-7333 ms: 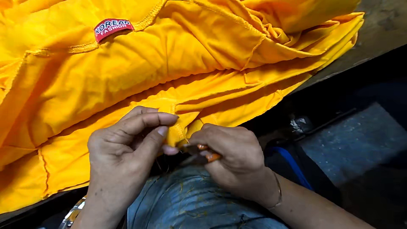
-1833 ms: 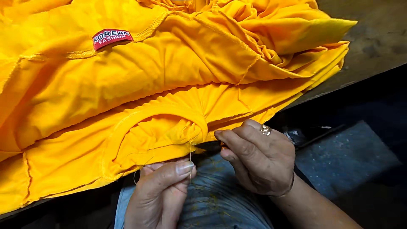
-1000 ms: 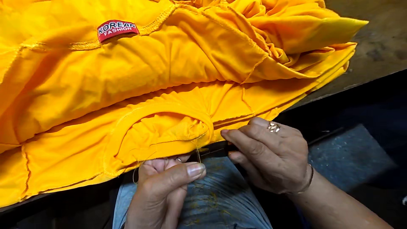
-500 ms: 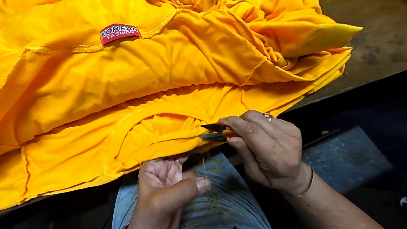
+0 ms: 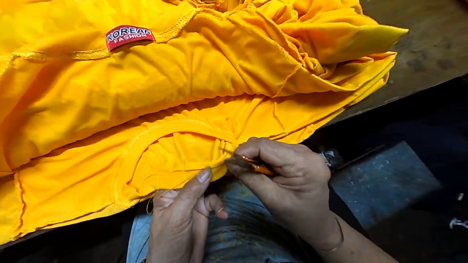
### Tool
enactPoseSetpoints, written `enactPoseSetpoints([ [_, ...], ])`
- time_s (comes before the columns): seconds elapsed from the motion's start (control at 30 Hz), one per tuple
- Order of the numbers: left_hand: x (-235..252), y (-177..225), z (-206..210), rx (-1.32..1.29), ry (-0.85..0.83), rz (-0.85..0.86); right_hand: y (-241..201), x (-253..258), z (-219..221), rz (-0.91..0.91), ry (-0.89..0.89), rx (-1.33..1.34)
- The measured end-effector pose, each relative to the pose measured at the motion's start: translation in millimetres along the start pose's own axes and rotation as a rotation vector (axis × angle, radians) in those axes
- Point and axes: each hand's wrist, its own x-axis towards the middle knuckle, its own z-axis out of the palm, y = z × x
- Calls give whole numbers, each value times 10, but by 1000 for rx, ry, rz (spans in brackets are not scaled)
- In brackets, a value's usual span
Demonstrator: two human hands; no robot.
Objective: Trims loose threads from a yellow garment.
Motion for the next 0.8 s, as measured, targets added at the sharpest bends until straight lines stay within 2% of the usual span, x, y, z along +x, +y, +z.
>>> enactPoseSetpoints([
  [0.17, -9, 9, 1, 95, 35, 41, 32, -141, -88, -283, -163, -187],
  [0.33, 0, 5, -11, 278, 15, 40, 40, -293, -95, -318, -149, -295],
  [0.47, 49, -26, -5, 234, -46, 57, 1, -368, -37, -368, -211, -306],
  [0.67, 33, -5, -18, 220, -45, 61, 119, -438, -177, -302, -362, -180],
  [0.8, 35, 16, -5, 165, -63, 79, 145, -390, -336, -190, -262, -254],
])
